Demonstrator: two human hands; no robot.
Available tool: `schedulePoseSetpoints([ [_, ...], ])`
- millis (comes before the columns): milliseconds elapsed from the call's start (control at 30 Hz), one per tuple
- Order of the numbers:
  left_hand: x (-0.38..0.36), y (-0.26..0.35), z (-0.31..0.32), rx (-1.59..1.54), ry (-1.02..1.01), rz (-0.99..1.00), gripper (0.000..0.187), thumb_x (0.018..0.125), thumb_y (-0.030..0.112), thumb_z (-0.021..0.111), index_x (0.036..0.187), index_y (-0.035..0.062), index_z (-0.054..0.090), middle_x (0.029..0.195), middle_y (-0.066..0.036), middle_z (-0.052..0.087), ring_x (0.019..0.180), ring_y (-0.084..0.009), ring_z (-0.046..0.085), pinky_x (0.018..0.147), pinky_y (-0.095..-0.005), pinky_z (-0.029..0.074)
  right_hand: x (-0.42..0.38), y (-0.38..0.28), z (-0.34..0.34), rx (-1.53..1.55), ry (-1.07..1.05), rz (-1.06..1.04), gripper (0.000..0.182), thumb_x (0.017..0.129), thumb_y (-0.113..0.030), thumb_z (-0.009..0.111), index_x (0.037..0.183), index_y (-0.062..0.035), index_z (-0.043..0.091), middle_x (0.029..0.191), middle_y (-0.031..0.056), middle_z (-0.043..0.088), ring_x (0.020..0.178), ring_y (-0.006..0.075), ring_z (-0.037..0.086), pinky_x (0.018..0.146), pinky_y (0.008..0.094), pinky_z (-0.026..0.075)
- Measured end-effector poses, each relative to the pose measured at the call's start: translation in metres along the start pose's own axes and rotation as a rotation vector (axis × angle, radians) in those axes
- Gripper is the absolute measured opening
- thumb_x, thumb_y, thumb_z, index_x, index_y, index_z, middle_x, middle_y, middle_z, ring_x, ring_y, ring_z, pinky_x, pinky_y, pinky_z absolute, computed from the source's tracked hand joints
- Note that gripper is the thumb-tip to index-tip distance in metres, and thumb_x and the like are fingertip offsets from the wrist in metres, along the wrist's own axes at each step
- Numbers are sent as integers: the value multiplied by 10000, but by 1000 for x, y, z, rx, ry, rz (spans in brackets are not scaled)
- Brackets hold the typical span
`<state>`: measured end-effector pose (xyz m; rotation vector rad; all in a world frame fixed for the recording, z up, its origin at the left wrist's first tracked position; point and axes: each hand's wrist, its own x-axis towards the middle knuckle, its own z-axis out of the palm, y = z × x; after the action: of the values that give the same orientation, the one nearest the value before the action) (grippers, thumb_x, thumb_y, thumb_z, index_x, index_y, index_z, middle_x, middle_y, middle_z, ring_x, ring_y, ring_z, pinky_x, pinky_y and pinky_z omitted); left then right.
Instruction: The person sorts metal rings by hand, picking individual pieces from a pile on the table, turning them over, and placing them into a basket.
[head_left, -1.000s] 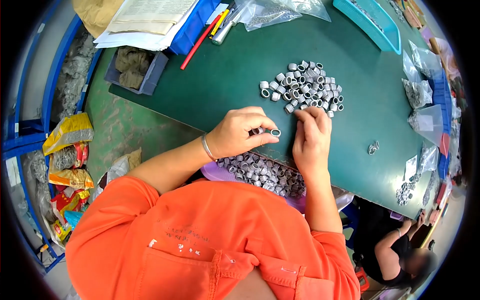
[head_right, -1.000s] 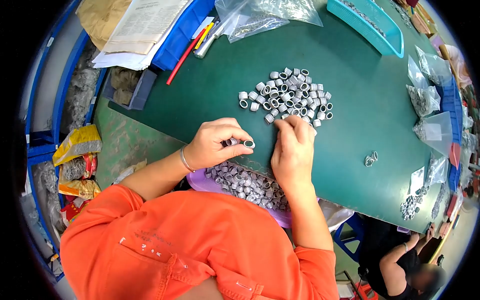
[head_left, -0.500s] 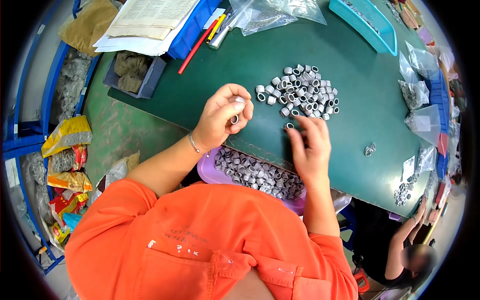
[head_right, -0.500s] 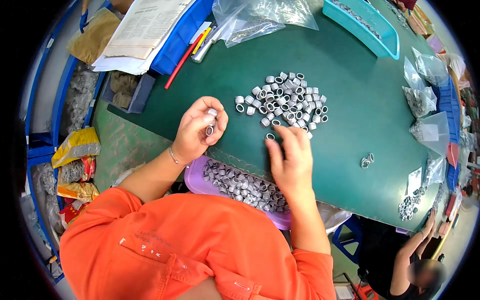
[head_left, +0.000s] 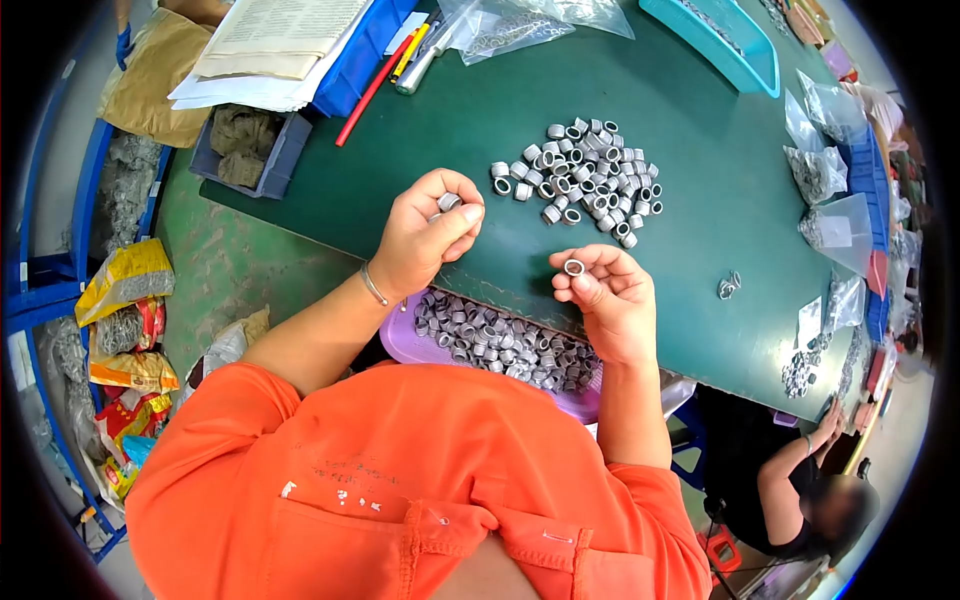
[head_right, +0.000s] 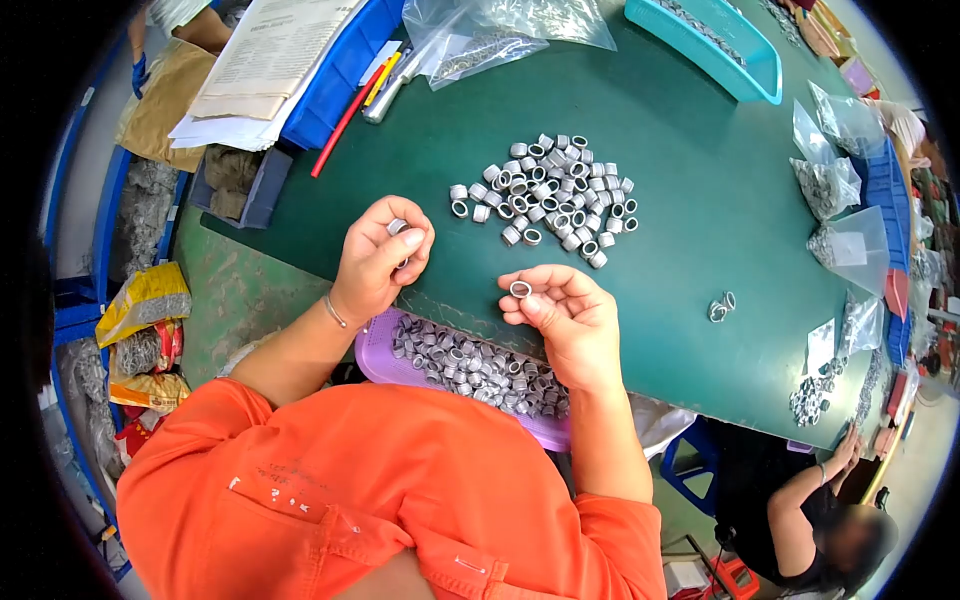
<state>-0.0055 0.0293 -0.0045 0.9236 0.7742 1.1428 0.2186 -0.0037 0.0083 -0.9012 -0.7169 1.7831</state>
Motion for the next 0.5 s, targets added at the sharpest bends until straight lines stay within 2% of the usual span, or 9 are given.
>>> schedulePoseSetpoints([
  [133,0,-1,-1,-7,-12,2,54,868,41,479,920,31,481,734,-63,511,480,-51,365,417,-176,288,-5,1,-1,62,-43,-78,146,806,117,536,932,49,557,1014,185,593,846,197,616,755,309,527],
  [200,-1,-1,0,5,-8,19,51,866,34,477,916,31,482,732,-62,510,480,-51,364,418,-180,290,-11,-2,-2,-108,-157,-228,158,785,151,528,902,48,555,1030,175,562,869,205,601,763,313,519],
  [267,-1,-1,-1,4,-14,14,51,864,29,477,915,31,482,732,-62,510,480,-51,364,418,-181,290,-23,-10,-7,-437,-180,-238,216,728,190,512,816,16,606,1009,141,564,879,208,590,761,299,498],
  [333,0,-1,-1,6,-19,12,52,862,24,476,913,30,482,732,-63,510,480,-52,365,417,-183,290,-27,-22,-10,-822,-367,-331,305,663,205,479,806,-13,636,974,117,584,869,219,593,745,305,488],
  [367,0,-2,-1,14,-19,14,40,867,32,472,906,30,480,734,-65,510,479,-53,365,417,-184,289,-30,-22,-8,-937,-357,-303,349,611,194,457,810,-26,642,944,111,592,865,249,588,739,316,481],
  [400,0,-2,0,24,-19,17,32,871,40,467,898,29,479,735,-67,510,478,-54,365,417,-184,287,-29,-24,-5,-935,-360,-305,349,611,194,457,810,-26,642,944,111,592,865,249,588,739,316,481],
  [467,1,-1,1,9,-5,26,34,886,60,455,878,32,472,731,-68,505,477,-54,362,418,-183,287,-20,-29,5,-1175,-324,-429,327,609,183,474,814,-18,632,945,117,590,874,277,580,735,328,483],
  [500,1,0,1,-10,8,32,68,901,80,442,857,34,464,727,-69,501,476,-55,360,419,-183,287,-10,-30,9,-1311,-331,-507,315,616,146,517,861,-24,620,983,124,579,912,293,565,766,353,476],
])
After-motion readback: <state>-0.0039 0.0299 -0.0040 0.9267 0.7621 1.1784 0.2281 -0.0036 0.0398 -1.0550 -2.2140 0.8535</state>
